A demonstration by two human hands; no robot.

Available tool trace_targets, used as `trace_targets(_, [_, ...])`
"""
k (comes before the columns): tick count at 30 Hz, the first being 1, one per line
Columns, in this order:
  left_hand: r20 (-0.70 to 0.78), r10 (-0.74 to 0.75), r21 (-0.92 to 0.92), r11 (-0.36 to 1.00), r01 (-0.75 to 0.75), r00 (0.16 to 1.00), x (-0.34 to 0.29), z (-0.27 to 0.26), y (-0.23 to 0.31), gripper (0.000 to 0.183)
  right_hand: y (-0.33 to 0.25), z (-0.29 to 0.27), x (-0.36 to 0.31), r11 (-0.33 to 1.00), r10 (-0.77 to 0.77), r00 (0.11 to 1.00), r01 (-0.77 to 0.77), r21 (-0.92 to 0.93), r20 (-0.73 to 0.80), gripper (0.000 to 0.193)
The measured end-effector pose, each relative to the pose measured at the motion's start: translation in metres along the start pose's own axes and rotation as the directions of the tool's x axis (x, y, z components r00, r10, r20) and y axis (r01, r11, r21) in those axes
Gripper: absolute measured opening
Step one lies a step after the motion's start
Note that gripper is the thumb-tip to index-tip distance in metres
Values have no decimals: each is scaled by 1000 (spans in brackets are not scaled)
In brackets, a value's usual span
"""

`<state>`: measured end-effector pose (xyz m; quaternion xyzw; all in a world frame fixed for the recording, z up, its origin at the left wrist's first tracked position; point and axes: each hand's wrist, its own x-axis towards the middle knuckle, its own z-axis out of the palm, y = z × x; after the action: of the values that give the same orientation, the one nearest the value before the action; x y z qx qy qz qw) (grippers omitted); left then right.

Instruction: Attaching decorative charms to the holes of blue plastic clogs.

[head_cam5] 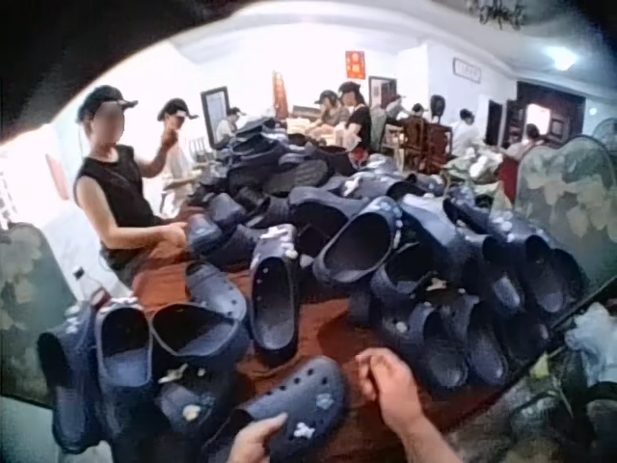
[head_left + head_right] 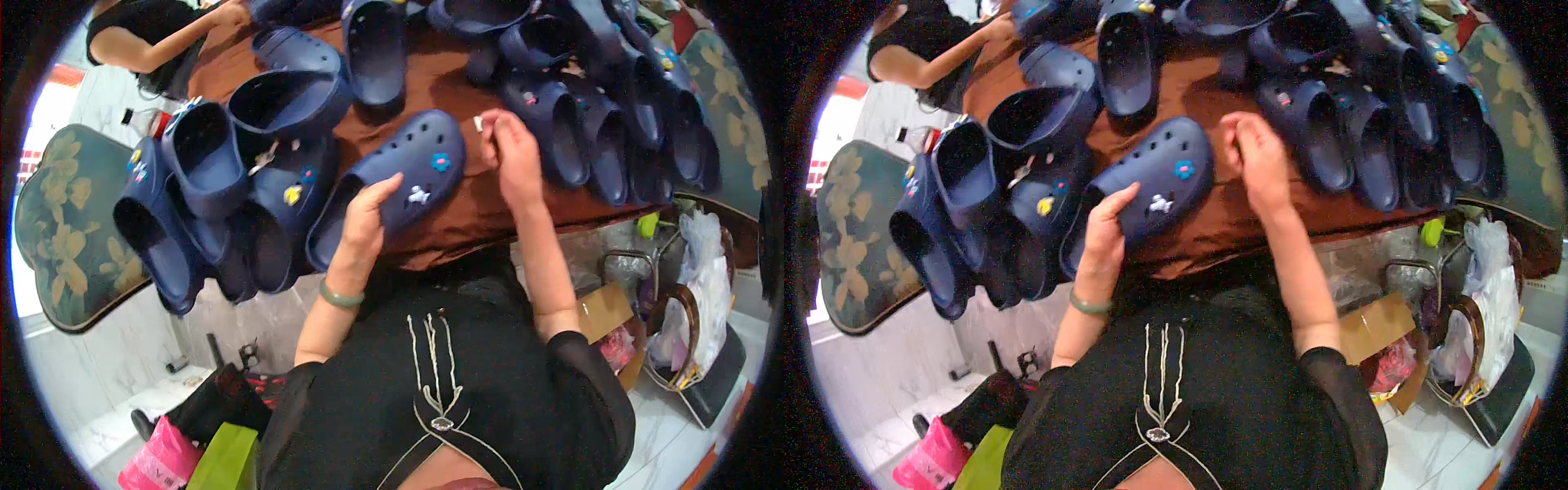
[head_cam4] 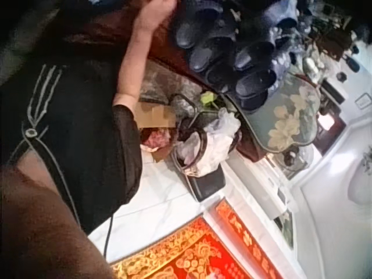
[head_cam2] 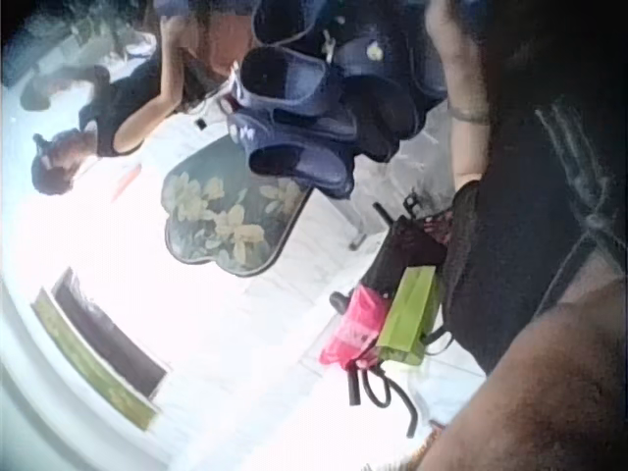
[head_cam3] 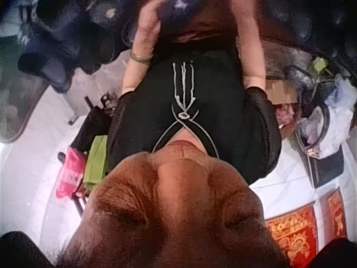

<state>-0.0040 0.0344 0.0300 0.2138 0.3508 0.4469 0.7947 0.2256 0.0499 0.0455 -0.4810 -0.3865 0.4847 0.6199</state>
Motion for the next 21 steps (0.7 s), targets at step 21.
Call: trace_targets(21, [-54, 59, -95, 993, -64, 997, 1, -5, -9, 33, 49, 30, -9, 159, -605, 626, 701, -696, 493, 24])
